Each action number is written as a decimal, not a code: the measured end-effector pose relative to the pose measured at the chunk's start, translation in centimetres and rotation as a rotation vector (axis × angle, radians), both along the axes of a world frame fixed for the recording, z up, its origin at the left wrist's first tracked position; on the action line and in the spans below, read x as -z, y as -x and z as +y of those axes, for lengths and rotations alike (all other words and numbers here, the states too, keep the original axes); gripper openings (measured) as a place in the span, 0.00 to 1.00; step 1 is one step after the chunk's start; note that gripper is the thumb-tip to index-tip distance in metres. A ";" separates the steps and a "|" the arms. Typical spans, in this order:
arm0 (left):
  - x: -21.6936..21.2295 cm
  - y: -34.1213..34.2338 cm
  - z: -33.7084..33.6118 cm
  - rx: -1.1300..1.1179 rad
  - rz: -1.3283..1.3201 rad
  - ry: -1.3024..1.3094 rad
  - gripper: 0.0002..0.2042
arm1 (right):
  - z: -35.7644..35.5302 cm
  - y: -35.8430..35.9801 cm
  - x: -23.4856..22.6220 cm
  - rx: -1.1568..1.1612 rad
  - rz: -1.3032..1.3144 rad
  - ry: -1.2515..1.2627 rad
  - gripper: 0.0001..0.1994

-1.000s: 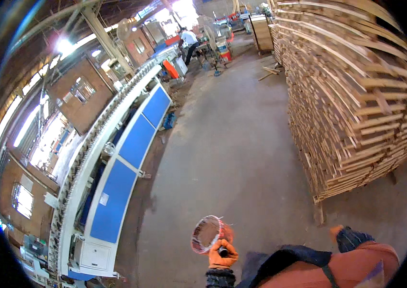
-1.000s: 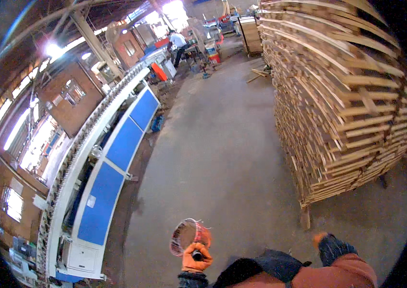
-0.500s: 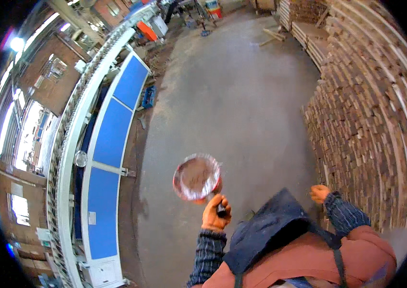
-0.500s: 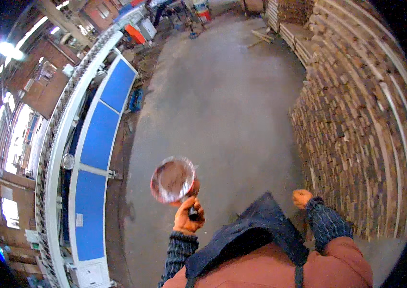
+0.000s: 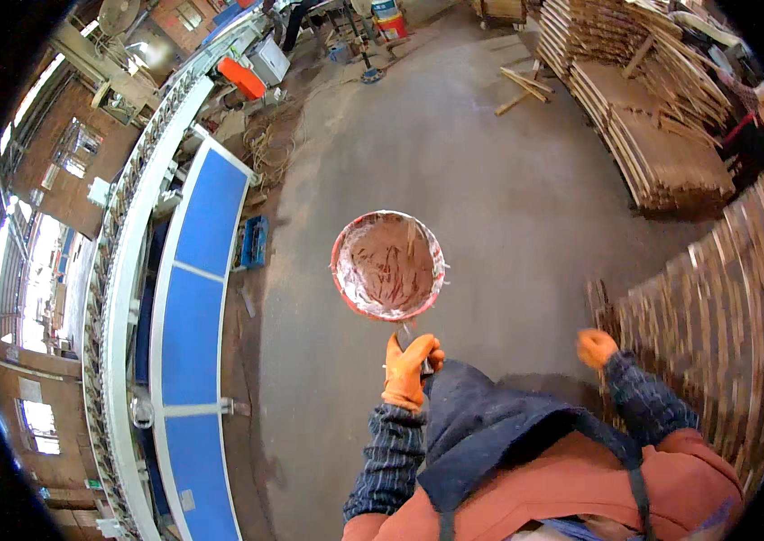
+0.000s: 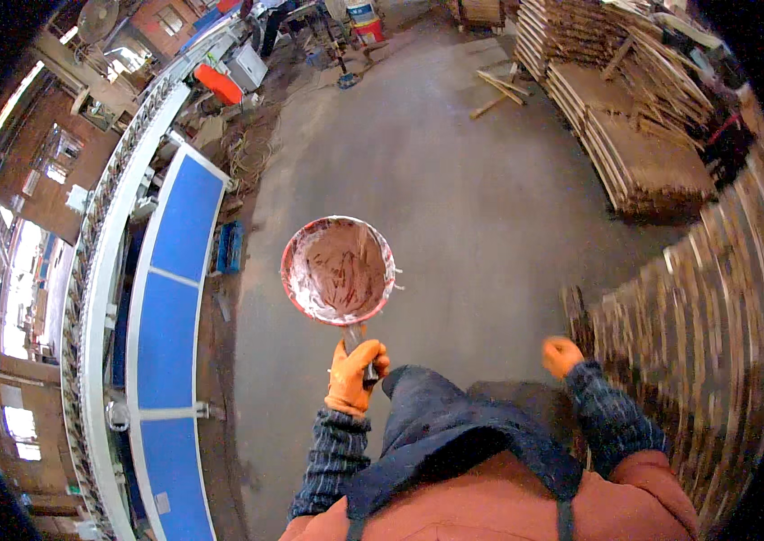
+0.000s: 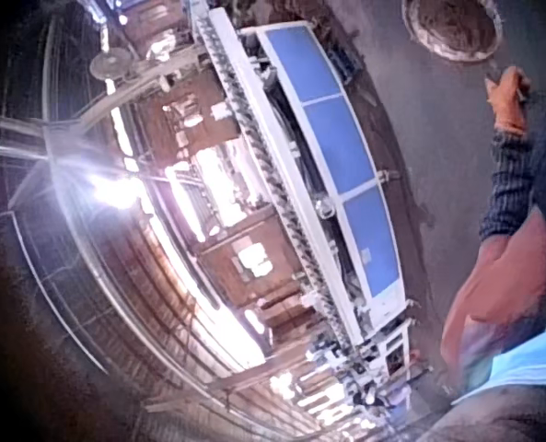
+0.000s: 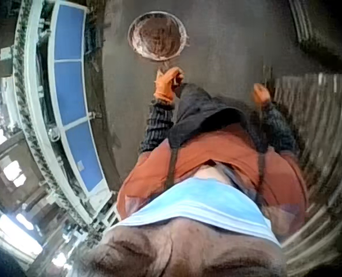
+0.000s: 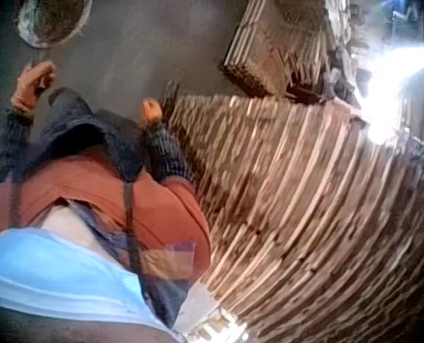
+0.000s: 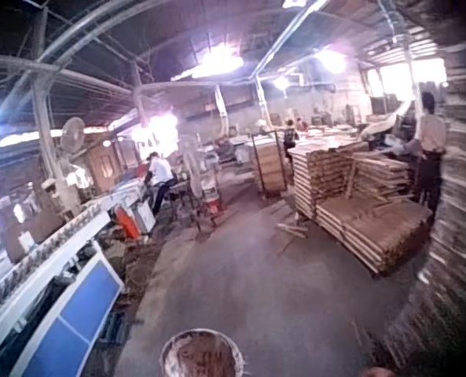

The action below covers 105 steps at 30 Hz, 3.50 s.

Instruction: The person aligns and stacks wood panels on a pallet. They use a small brush to apply a white substance from a pot to the edges of the panels and refill the pot from a bucket at a nearby station.

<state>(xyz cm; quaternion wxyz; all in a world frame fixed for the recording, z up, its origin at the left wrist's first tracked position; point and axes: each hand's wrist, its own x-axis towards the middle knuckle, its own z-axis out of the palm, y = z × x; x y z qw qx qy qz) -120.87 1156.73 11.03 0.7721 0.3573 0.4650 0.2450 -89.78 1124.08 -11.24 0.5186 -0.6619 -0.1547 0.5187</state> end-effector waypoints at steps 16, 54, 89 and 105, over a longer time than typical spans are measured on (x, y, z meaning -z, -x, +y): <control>-3.4 -39.8 43.3 0.579 0.240 -0.191 0.20 | 65.9 -35.9 -22.2 -0.298 -1.394 -0.099 0.22; -0.8 -149.5 124.7 0.495 0.127 -0.156 0.20 | 143.5 -136.1 -23.9 0.039 -1.001 -0.096 0.06; 1.7 -232.2 197.6 0.091 0.161 -0.178 0.22 | 225.1 -224.3 -21.2 0.040 -0.073 -0.194 0.14; 0.1 -246.5 236.6 -0.419 -0.067 -0.042 0.18 | 256.9 -255.9 -12.0 0.025 -0.205 -0.091 0.20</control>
